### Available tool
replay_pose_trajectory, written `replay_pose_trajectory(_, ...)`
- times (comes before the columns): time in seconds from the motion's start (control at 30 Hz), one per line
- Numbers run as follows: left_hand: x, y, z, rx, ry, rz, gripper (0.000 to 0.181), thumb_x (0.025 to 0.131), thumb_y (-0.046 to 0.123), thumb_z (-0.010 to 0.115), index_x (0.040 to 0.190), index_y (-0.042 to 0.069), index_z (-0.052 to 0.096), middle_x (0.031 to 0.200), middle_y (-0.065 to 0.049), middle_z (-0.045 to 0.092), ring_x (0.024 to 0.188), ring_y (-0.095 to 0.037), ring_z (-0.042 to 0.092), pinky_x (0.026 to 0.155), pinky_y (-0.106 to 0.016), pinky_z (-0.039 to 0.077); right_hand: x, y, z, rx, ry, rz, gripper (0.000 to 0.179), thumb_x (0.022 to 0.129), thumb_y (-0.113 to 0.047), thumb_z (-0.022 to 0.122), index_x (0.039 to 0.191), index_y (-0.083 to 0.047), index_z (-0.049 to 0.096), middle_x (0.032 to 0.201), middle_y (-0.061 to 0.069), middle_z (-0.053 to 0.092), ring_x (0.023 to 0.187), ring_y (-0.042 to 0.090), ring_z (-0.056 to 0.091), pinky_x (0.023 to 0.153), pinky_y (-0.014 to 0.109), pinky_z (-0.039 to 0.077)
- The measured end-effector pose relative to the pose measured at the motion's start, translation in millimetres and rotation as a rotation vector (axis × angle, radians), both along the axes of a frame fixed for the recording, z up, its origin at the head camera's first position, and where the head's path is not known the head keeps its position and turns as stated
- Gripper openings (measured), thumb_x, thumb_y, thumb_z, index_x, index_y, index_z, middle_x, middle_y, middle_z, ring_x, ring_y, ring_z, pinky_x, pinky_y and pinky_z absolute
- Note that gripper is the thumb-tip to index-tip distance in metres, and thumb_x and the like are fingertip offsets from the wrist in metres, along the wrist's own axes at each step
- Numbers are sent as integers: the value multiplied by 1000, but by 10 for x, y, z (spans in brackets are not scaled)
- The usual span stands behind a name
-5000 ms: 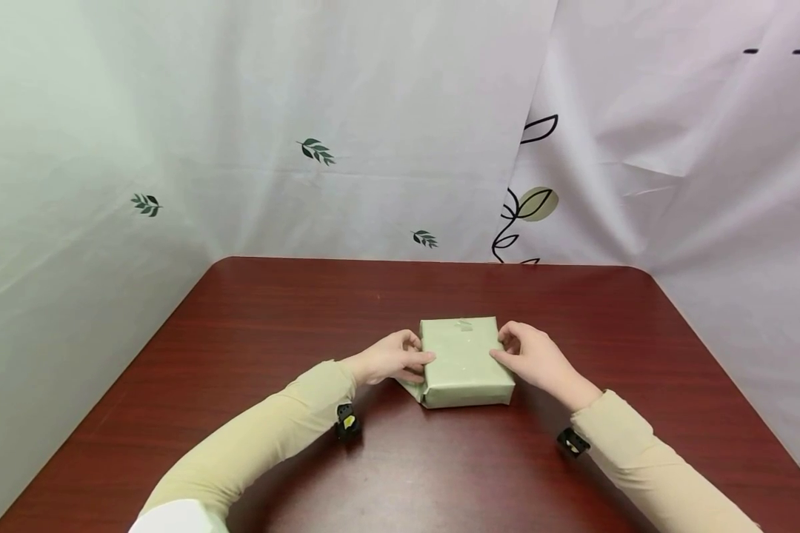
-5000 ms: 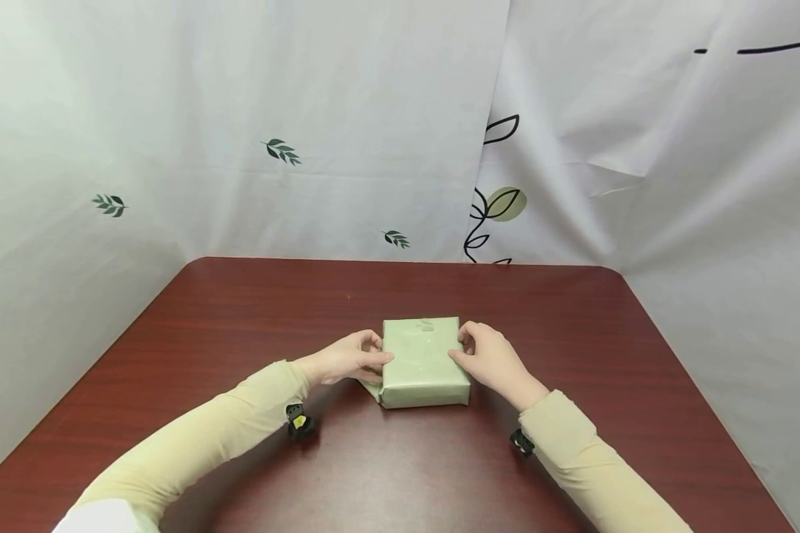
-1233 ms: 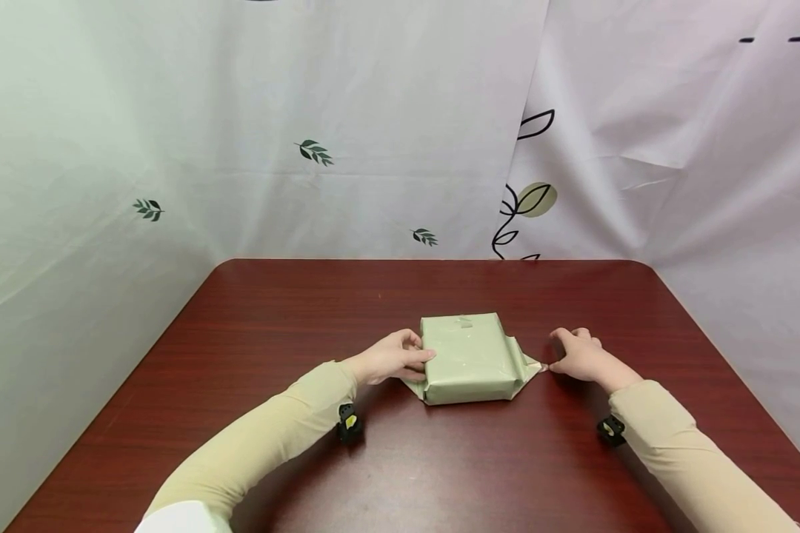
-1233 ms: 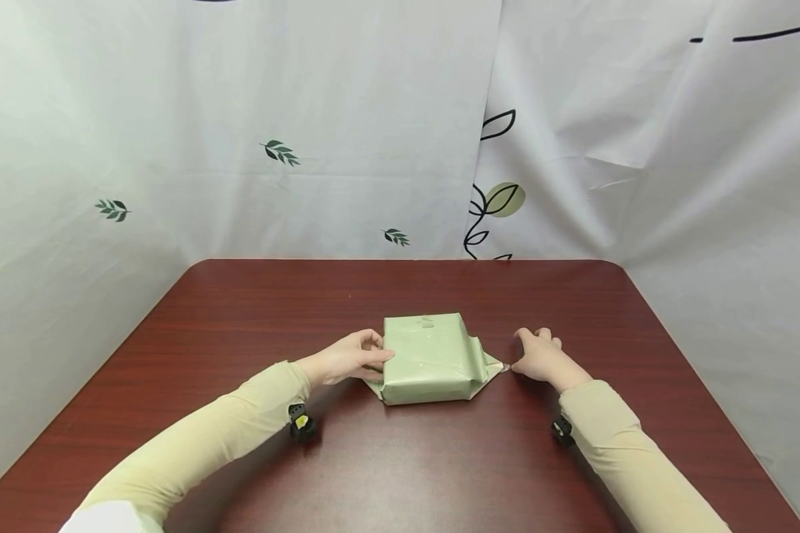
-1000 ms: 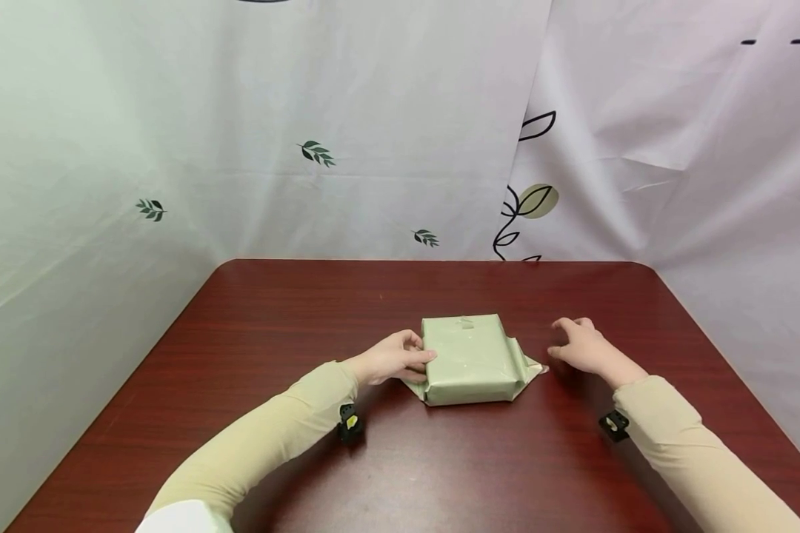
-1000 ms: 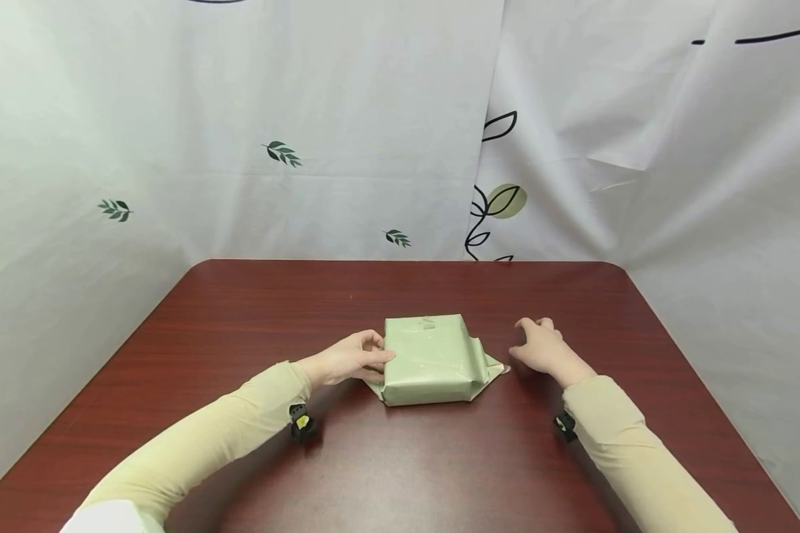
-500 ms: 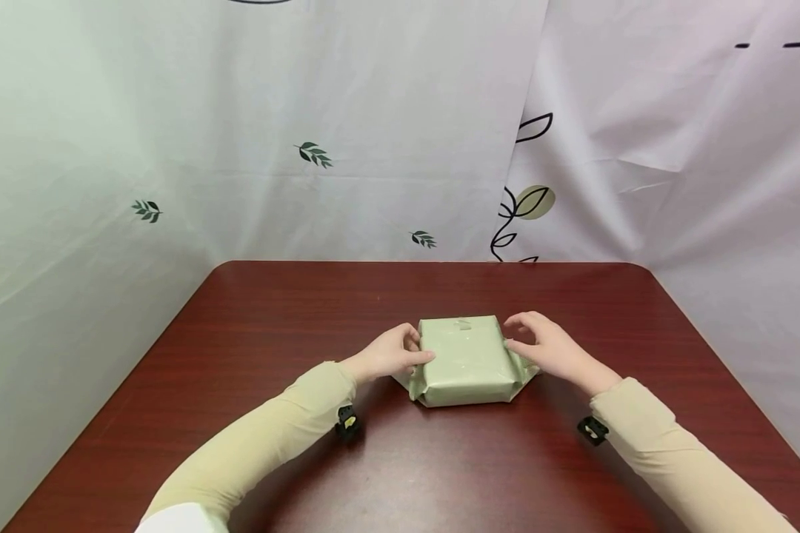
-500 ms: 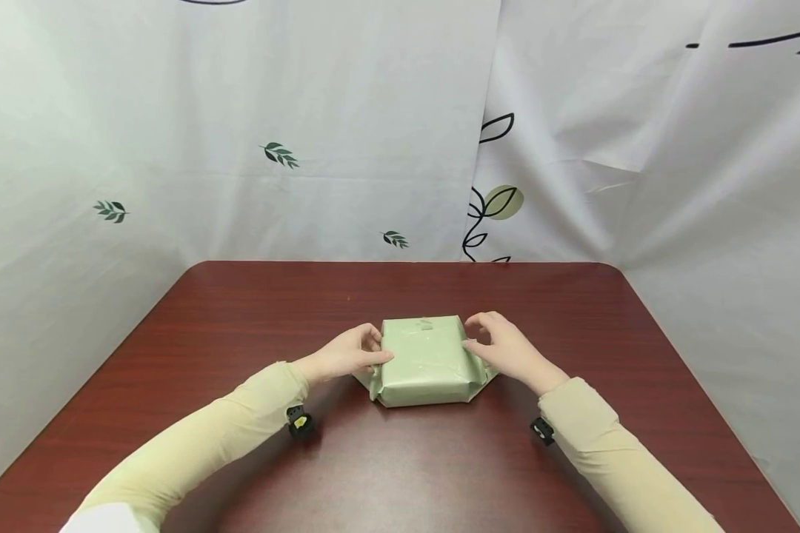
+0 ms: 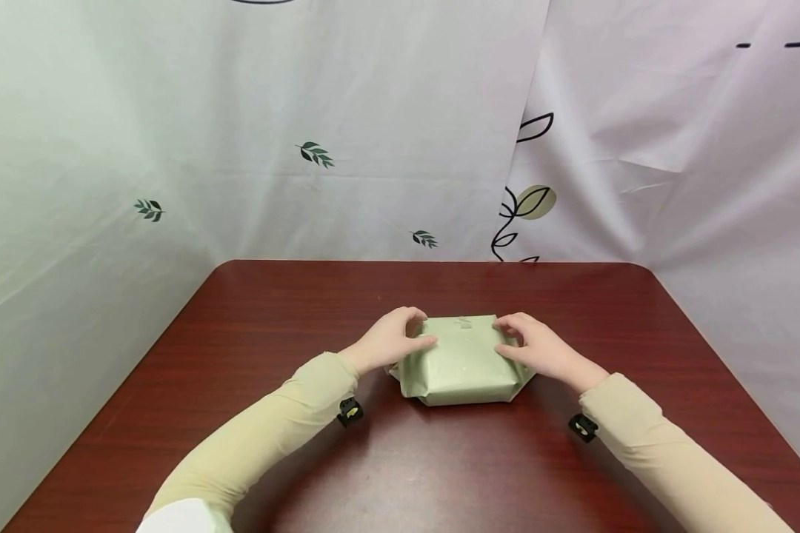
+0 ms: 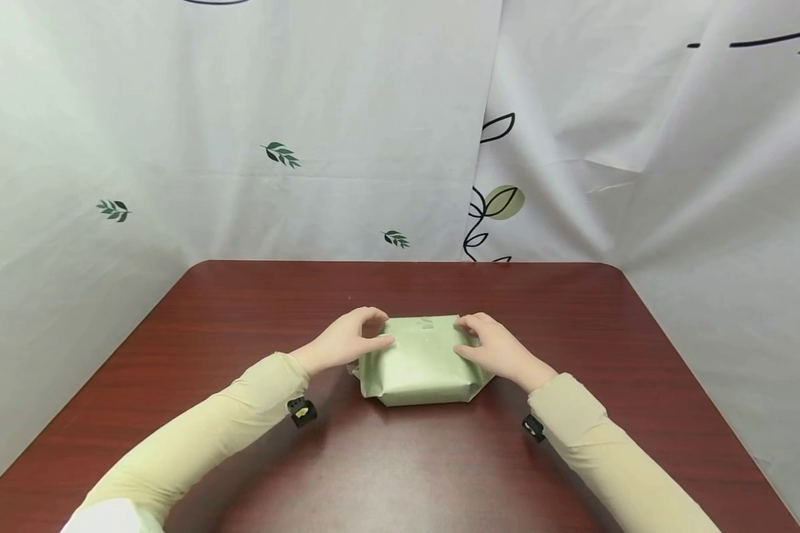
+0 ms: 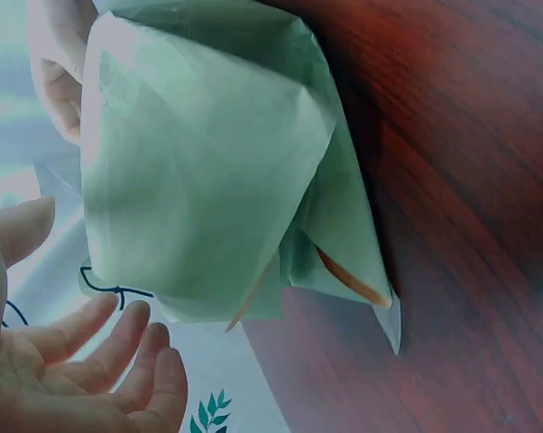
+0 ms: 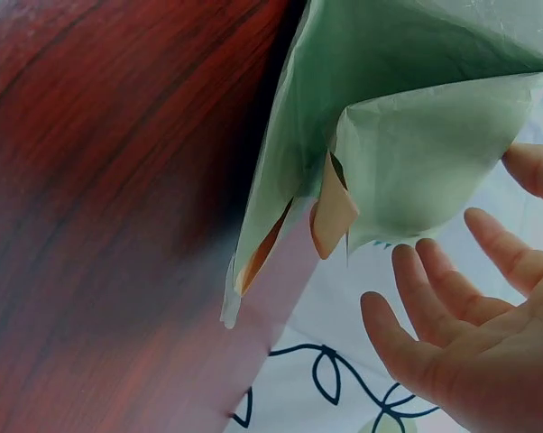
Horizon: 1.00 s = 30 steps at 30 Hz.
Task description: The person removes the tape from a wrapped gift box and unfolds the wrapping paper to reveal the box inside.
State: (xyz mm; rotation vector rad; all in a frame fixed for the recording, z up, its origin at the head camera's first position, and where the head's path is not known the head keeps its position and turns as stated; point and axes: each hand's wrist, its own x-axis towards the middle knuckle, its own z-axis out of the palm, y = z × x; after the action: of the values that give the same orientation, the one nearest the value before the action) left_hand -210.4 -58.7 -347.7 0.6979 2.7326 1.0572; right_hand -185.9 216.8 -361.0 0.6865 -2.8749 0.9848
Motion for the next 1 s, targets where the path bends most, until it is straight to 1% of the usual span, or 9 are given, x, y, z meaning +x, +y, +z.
replay_pose_trajectory(0.07, -6, 9, 0, -32, 41, -32, 49, 87, 30, 68, 126, 2, 55, 125, -13, 58, 118, -25, 53, 99, -38, 41, 0, -2, 10, 5, -4, -3, 39, 87, -15, 66, 120, 3, 58, 118, 19, 58, 106, 35, 59, 89, 49, 46)
replay_pose_trajectory(0.17, -13, 34, -8, -78, 95, -96, 54, 87, 30, 67, 129, 0, 53, 129, -15, 55, 123, -26, 50, 103, -37, 39, 0, -2, 23, 13, -11, -6, 40, 88, -16, 66, 122, 3, 58, 119, 19, 57, 107, 36, 59, 89, 48, 46)
replay_pose_trajectory(0.23, -14, 53, -15, -110, 121, -136, 55, 87, 31, 67, 130, -2, 53, 130, -16, 54, 124, -27, 48, 105, -36, 38, 0, -2, 27, 17, -15, -3, 41, 88, -16, 66, 123, 3, 58, 119, 20, 57, 107, 36, 58, 90, 49, 46)
replay_pose_trajectory(0.3, -10, 68, -17, -132, 128, -160, 56, 88, 33, 66, 130, -2, 53, 130, -17, 52, 125, -28, 47, 105, -37, 38, 3, -3, 29, 19, -18, 4, 42, 89, -17, 65, 124, 4, 57, 120, 20, 56, 108, 37, 58, 91, 49, 46)
replay_pose_trajectory(0.4, -4, 83, -23, -165, 118, -166, 59, 88, 34, 65, 133, -2, 51, 131, -17, 50, 126, -28, 45, 105, -37, 37, 6, 0, 21, 16, -30, 5, 42, 89, -16, 64, 125, 4, 56, 120, 20, 56, 110, 38, 58, 92, 50, 46)
replay_pose_trajectory(0.53, 8, 90, -28, -196, 122, -171, 61, 89, 34, 65, 134, -3, 48, 133, -17, 49, 127, -28, 45, 105, -36, 37, 3, 9, 7, 15, -41, 4, 41, 89, -17, 64, 125, 3, 56, 120, 20, 57, 109, 36, 57, 91, 50, 46)
replay_pose_trajectory(0.6, 18, 85, -21, -209, 123, -178, 60, 89, 33, 65, 134, -3, 49, 133, -18, 47, 127, -28, 44, 105, -36, 37, -1, 10, 6, 23, -33, 9, 40, 89, -17, 64, 123, 2, 57, 119, 19, 58, 108, 36, 58, 91, 49, 46)
replay_pose_trajectory(0.83, 47, 59, -1, -239, 85, -207, 56, 90, 33, 63, 134, 1, 50, 139, -15, 41, 129, -28, 41, 103, -36, 39, 7, 27, 23, 67, 2, 23, 37, 87, -18, 66, 119, 0, 59, 115, 16, 61, 105, 31, 58, 89, 47, 46)
replay_pose_trajectory(1.0, 43, 50, -8, -259, 91, -217, 57, 90, 34, 63, 135, 2, 49, 141, -14, 40, 130, -26, 40, 103, -35, 40, 38, 50, 36, 85, 29, 38, 35, 86, -18, 68, 116, -1, 61, 111, 14, 63, 104, 30, 59, 89, 46, 47)
